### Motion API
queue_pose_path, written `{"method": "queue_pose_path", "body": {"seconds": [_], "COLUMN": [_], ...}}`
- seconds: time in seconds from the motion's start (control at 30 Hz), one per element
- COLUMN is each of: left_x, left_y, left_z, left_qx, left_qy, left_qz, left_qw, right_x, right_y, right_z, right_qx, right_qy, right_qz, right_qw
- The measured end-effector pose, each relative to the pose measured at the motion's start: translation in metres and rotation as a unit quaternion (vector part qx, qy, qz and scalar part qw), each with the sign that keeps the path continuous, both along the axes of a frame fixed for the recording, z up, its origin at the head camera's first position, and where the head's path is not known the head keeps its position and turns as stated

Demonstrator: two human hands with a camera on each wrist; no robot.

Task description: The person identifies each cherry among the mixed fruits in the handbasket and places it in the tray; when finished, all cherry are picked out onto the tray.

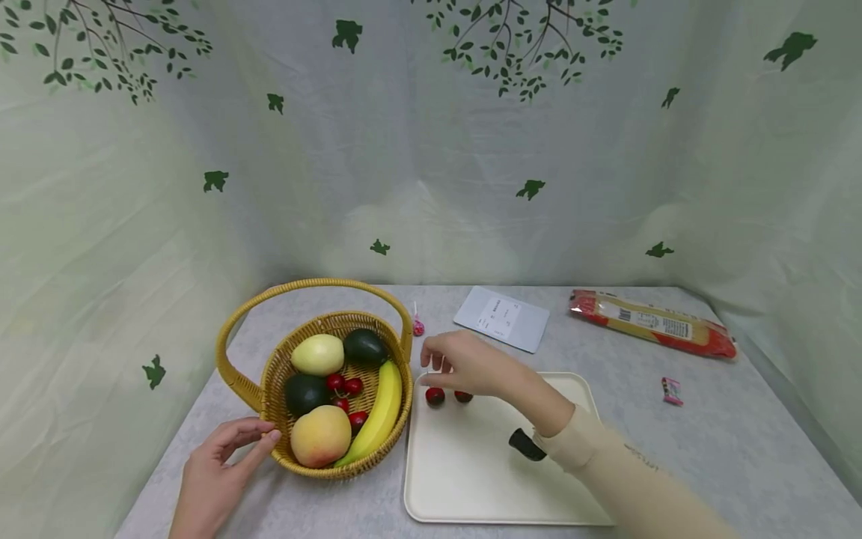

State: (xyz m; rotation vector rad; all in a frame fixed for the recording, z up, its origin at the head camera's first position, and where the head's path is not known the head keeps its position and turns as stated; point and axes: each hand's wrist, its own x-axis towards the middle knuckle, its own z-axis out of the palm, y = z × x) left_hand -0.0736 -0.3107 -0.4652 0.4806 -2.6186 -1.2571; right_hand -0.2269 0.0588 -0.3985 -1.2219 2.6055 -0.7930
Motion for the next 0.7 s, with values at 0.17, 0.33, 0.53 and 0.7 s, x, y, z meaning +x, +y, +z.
{"method": "queue_pose_path", "body": {"seconds": [0.17, 0.33, 0.53, 0.7], "left_x": [0.001, 0.001, 0.002, 0.003], "left_y": [0.0, 0.0, 0.0, 0.0], "left_z": [-0.001, -0.001, 0.0, 0.001], "left_qx": [0.013, 0.015, 0.015, 0.012], "left_qy": [0.018, 0.019, 0.02, 0.028], "left_qz": [-0.007, -0.006, -0.005, -0.011], "left_qw": [0.9997, 0.9997, 0.9997, 0.9995], "right_x": [0.007, 0.008, 0.006, -0.002], "right_y": [-0.037, -0.067, -0.096, -0.118], "right_z": [0.016, 0.021, 0.025, 0.025], "right_qx": [0.022, 0.066, 0.111, 0.164], "right_qy": [0.016, 0.011, 0.007, -0.02], "right_qz": [0.056, 0.088, 0.123, 0.133], "right_qw": [0.998, 0.994, 0.986, 0.977]}}
